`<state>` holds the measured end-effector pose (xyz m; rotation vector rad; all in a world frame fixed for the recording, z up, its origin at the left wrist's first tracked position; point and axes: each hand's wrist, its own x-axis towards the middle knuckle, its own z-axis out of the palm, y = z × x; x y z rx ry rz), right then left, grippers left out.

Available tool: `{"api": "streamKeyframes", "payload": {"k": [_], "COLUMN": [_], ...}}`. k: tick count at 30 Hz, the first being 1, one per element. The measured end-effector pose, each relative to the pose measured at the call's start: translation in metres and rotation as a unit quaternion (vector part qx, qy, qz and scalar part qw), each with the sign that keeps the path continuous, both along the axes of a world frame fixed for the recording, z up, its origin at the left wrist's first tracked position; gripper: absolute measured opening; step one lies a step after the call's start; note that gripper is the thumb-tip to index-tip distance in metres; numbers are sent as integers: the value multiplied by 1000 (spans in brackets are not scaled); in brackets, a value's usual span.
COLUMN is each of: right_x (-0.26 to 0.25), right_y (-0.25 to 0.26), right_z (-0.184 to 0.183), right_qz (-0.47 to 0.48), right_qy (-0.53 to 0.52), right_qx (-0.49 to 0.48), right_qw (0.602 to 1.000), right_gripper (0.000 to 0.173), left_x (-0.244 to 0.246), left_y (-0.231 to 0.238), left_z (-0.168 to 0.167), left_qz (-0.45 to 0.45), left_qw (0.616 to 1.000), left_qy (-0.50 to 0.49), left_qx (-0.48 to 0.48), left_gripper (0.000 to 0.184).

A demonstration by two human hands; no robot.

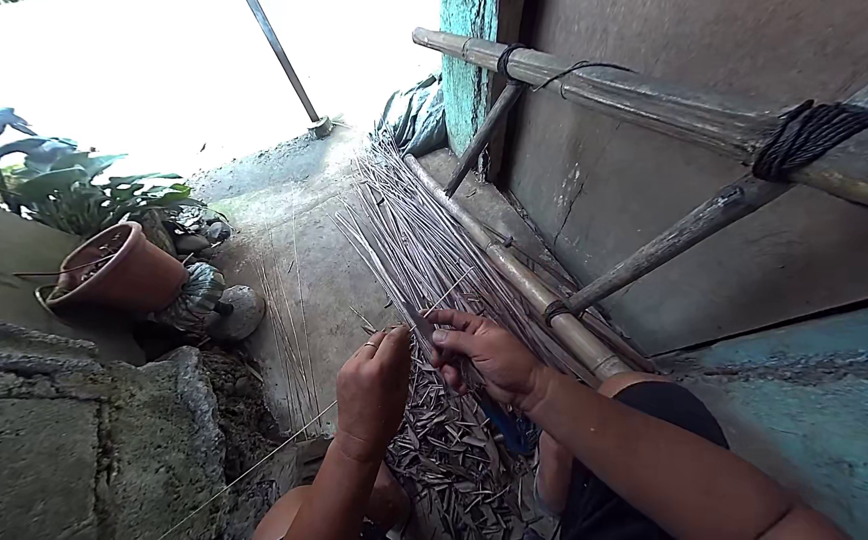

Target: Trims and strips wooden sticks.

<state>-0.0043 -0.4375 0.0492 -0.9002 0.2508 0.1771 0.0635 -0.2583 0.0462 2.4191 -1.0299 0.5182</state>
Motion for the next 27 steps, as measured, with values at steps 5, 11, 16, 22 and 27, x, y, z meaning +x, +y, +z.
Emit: {"api": "streamKeyframes", "payload": {"k": [5,11,16,22,27], "right_x": [6,23,3,17,27], "right_y": [-23,-70,-12,-40,-102], "right_z": [-1,4,5,0,4], "right_qz": [-7,-282,-48,-176,-387], "right_qy": [-35,27,-10,21,24], "right_qx": [-40,-39,-60,-23,2], "right_qw": [999,958,997,984,922], "right_gripper": [35,28,38,29,25], "left_x": [0,6,4,1,5], "left_y": [-3,11,8,9,16], "left_z": [4,5,2,3,3], "left_qz": [0,24,12,15,-9], "left_qw": [1000,1000,1000,1000,1000], "left_qy": [-3,3,3,17,14], "left_qx": [18,2,11,20,25], "left_gripper": [26,29,29,30,22]}}
